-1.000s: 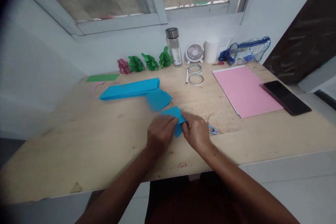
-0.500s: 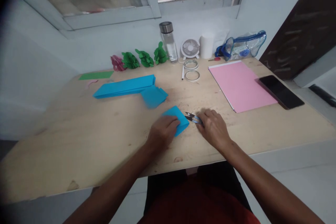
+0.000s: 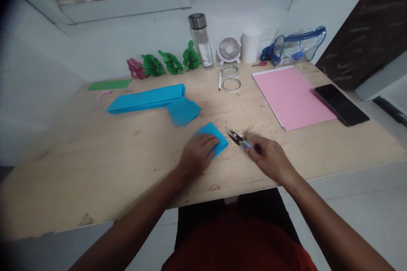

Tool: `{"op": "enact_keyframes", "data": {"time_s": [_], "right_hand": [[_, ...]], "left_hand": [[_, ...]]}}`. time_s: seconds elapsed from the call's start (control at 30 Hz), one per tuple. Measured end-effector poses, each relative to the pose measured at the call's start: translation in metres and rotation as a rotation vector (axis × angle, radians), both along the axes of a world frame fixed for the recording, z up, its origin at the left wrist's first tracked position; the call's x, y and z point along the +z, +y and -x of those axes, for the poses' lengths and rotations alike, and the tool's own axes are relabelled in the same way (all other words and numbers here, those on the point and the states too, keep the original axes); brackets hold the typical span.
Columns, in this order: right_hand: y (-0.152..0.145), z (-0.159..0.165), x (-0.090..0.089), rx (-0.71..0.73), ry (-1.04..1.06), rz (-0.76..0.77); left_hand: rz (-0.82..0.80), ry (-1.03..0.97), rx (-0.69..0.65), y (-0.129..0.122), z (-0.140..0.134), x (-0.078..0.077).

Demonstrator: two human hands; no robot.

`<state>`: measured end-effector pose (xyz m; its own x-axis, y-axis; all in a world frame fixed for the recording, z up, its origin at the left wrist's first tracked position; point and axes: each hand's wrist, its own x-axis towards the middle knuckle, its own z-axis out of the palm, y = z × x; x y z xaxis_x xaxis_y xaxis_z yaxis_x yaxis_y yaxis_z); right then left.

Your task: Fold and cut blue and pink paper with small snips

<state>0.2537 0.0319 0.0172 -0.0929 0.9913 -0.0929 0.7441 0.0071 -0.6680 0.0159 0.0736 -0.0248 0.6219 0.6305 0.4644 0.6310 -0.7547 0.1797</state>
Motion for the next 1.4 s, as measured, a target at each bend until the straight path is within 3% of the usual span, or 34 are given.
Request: {"op": "enact_keyframes", "data": {"time_s": [0.13,0.67,0.9,1.13,1.4], "right_hand": [[-0.014,0.003,-0.002,0.032,0.124,0.102],[-0.009,0.024,0.006,0.000,-0.048,0.130],[-0.005,0.025,0.005,0.031,-0.120,0.057],[-0.003,0.026,-0.001,0.051,-0.206,-0.017],[-0.003,0.029,-0.007,0.000,-0.325,-0.043]], "left_hand": [[0.038,-0.015,0.031,0.000,-0.001,0.001],[0.048,0.039,0.037,0.001,-0.002,0.003],[0.129,0.049,0.049,-0.004,-0.002,0.009],[0.155,0.256,0.245,-0.004,-0.007,-0.001],[0.209,0.347,0.251,-0.003,-0.006,-0.005]]}}
